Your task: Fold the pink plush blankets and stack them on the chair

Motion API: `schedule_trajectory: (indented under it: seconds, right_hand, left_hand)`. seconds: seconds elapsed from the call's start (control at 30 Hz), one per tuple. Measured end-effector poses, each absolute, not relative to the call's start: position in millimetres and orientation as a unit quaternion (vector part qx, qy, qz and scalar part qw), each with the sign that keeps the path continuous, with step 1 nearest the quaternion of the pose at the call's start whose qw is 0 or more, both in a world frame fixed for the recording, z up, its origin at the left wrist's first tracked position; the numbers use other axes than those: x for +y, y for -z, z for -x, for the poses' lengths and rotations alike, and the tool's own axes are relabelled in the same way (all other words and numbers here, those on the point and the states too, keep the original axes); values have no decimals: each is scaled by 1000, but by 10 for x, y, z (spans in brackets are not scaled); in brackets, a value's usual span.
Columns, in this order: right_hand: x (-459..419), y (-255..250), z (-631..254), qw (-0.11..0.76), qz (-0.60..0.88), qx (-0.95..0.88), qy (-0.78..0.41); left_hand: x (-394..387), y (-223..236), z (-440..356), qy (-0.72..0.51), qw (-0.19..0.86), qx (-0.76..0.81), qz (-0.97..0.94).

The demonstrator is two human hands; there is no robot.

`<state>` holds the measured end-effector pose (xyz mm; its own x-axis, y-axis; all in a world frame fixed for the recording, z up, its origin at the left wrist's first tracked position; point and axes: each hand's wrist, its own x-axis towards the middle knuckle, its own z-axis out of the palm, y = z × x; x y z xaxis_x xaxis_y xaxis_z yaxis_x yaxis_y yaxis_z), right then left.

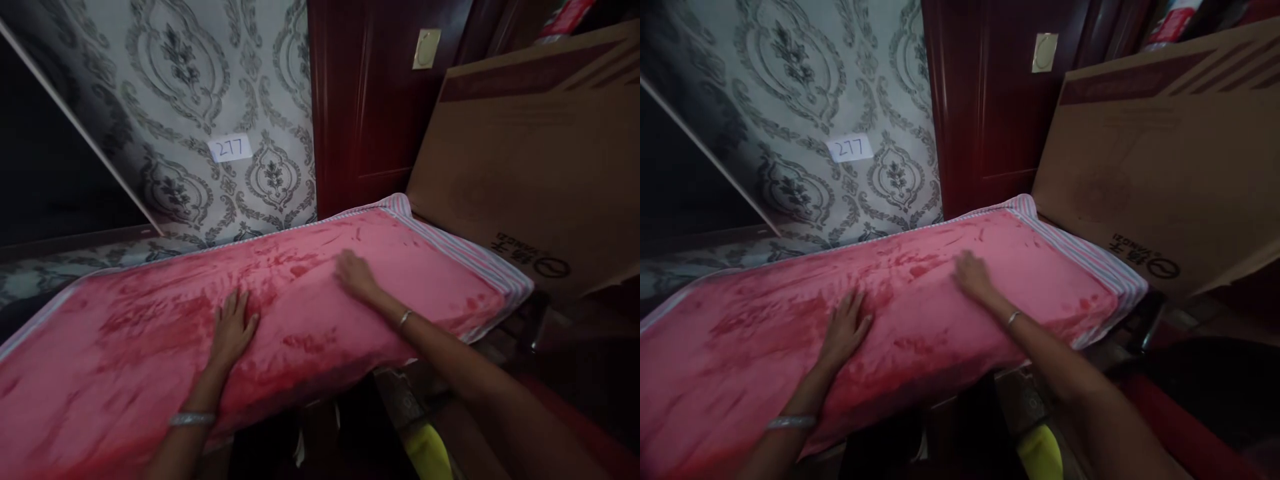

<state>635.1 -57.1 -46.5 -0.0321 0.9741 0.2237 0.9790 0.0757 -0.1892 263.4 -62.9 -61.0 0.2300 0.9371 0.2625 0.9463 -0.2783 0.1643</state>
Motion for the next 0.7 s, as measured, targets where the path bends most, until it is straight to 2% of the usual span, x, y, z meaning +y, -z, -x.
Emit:
schedule_trajectory:
  seconds: [0.13,0.2,0.3,0.4,0.53,0.7]
  right_hand:
    - [-405,545,-5060,158,424,-892,-26]
    - [-303,589,-4742,141,384,-912,-40]
    - [-59,562,-4803,121,415,-901,-32]
    - [146,416,-5464,96,547,-832,-15]
    - [-23,282,-6883,73,732,-677,-1]
    - [-839,605,-8488,96,903,-417,-14]
  left_hand:
    - [-623,650,-2555,211,32,-610,763]
    - [-618,652,-2537,204,38,-619,757]
    - [-619,636,-2546,169,43,-631,756]
    - [-629,618,-2575,132,51,-636,758]
    - [-626,628,-2583,120,68,-635,760]
    - [-614,649,-2587,117,77,-633,761]
